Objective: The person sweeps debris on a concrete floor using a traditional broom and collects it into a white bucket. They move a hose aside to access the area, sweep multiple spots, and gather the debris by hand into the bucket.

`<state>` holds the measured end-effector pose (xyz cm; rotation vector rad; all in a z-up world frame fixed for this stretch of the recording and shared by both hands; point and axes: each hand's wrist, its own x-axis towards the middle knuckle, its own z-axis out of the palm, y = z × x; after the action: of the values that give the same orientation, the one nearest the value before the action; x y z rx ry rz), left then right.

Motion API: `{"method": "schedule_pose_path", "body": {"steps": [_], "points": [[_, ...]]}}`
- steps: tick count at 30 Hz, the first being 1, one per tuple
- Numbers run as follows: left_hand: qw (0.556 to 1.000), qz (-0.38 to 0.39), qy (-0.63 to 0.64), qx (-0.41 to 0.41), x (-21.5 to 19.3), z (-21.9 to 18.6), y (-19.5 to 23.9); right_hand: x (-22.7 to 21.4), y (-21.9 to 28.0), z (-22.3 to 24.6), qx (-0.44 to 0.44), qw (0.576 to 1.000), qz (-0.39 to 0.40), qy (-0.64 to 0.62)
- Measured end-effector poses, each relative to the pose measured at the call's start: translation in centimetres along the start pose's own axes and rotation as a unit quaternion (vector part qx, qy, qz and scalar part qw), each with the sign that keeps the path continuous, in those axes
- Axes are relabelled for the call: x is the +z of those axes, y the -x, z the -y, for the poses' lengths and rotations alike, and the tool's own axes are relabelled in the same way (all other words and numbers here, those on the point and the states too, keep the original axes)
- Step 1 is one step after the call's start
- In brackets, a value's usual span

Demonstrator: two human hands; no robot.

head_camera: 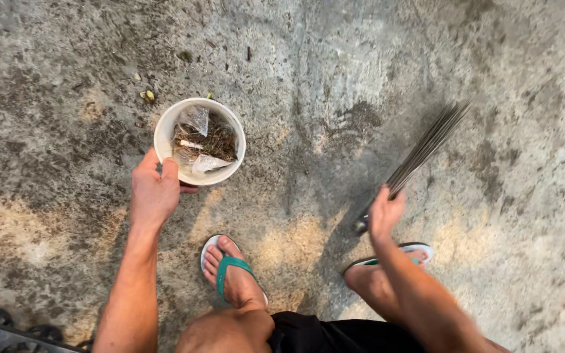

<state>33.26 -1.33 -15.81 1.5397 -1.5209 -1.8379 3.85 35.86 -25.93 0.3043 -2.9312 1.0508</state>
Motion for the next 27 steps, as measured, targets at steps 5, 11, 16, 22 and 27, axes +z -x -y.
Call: {"method": "schedule_pose_path", "body": {"steps": [5, 11, 16, 22, 27], "points": [[0.999, 0.008, 0.037, -0.003, -1.5, 0.4, -0.3, 5.0, 10.2, 1.0, 0.118, 0.980, 0.067, -0.143], [0.999, 0.007, 0.013, 0.033, -3.8, -0.9, 0.2, 7.6, 16.0, 10.1, -0.025, 0.970, 0.243, 0.019], [0.997, -0.058, -0.056, -0.008, -6.2, -1.9, 0.7, 6.5, 18.3, 13.6, -0.110, 0.948, 0.296, 0.032], [0.993, -0.082, 0.071, 0.050, -8.8, -1.2, 1.3, 6.3, 13.3, 12.0, -0.008, 0.993, 0.120, 0.020], [0.990, -0.110, 0.080, 0.046, -10.2, 0.8, 1.3, 11.7, 14.2, 17.9, 0.031, 0.953, 0.301, -0.028]]}}
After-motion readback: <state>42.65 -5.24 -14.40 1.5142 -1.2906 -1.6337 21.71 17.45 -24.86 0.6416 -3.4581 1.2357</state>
